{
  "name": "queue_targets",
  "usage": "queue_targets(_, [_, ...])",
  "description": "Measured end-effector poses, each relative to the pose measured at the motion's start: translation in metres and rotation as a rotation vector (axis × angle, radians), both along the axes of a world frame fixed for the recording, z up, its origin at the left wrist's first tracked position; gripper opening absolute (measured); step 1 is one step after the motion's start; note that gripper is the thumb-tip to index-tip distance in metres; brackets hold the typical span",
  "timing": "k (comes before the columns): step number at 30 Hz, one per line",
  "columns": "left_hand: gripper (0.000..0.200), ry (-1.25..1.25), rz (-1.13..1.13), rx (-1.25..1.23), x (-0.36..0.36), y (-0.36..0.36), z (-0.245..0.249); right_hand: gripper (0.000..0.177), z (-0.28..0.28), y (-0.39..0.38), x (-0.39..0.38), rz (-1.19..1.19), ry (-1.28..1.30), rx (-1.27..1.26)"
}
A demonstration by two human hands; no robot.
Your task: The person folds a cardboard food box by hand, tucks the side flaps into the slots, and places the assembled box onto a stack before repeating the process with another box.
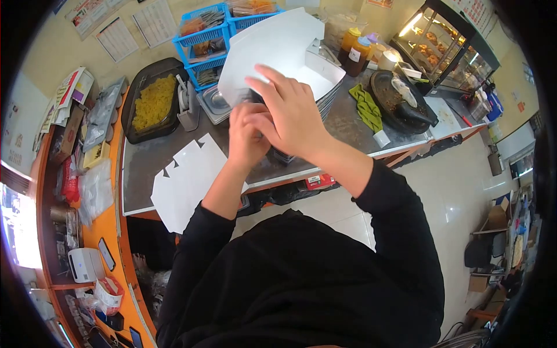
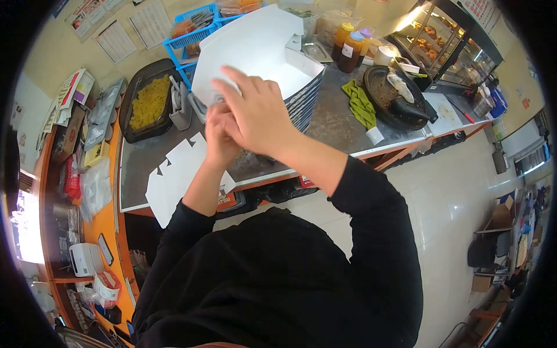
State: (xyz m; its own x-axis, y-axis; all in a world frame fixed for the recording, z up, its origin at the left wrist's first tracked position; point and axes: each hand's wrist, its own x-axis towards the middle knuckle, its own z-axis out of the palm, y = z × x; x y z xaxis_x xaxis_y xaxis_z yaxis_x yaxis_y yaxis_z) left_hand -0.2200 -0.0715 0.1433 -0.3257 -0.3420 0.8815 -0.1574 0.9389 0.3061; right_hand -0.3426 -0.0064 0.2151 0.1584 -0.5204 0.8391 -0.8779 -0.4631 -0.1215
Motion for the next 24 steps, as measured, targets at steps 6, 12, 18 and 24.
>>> queue_targets(6, [0.069, -0.590, 0.181, 0.484, 0.106, 0.006, -0.123, 0.023, -0.069, 0.064, 0.015, 0.479, -0.094, 0.226])
queue_targets(12, [0.075, -1.178, 0.223, 0.742, 0.189, 0.026, -0.197, 0.016, -0.123, 0.086, 0.032, 0.416, -0.341, 0.439])
queue_targets(18, [0.049, -0.901, -0.146, 1.020, 0.226, -0.027, -0.194, 0.015, -0.124, 0.090, 0.058, 0.410, -0.471, 0.542])
queue_targets(24, [0.059, -0.972, -0.067, 1.055, 0.212, -0.013, -0.158, 0.016, -0.131, 0.096, 0.091, 0.386, -0.504, 0.634])
